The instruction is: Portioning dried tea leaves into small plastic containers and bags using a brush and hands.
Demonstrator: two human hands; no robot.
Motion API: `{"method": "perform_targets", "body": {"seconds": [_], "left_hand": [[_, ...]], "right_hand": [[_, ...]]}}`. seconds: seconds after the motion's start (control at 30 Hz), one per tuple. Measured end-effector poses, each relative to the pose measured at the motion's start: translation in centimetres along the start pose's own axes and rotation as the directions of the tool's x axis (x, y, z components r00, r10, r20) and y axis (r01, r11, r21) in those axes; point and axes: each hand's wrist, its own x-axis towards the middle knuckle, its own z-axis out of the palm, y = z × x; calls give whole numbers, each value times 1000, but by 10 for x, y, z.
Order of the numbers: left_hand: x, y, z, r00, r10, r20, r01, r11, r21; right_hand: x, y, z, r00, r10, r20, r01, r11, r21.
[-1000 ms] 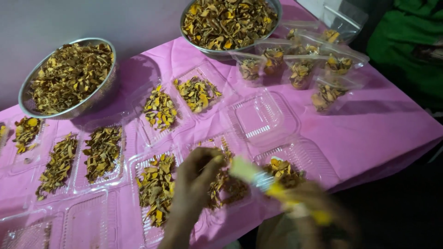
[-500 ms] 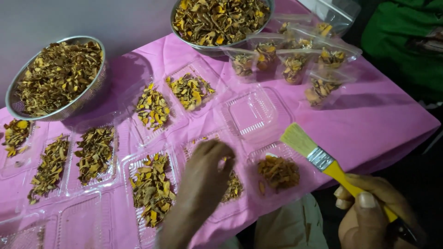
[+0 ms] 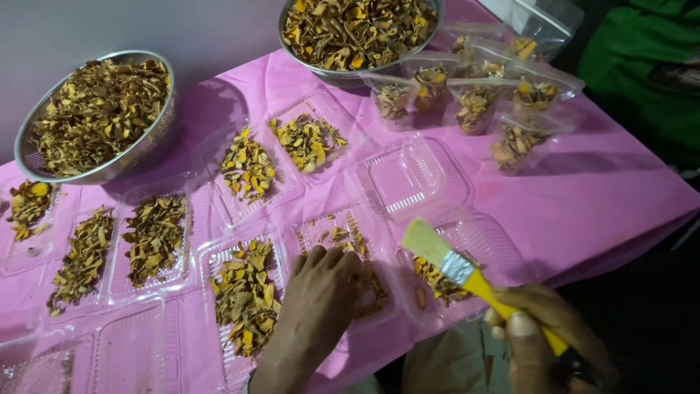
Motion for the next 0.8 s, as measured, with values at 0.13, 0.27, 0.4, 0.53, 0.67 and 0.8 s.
{"method": "perform_targets", "body": {"seconds": [0.13,0.27,0.4,0.53,0.67,0.8], "left_hand": [[-2,-10,-8,981,-190,-38,169,935,-311],[-10,-8,-38,939,-343,26,299,777,-553],[-15,-8,-47,937,-350,10,239,618,-749],[-16,-10,-42,951,-307,-45,53,304,-951],[-12,-12,-38,952,-300,-68,-20,161,-987],[-3,0,-46,967,-226,-117,-88,134,-987]], "right_hand": [[-7,-20,18,997,-66,33,70,989,-128],[-1,-22,37,977,-202,66,206,977,-60],[-4,-21,42,950,-244,193,241,970,39],[-6,-27,53,923,-286,256,272,958,87],[-8,-17,45,961,-197,197,177,978,113],[-7,-16,29,984,-9,177,17,999,-45]]}}
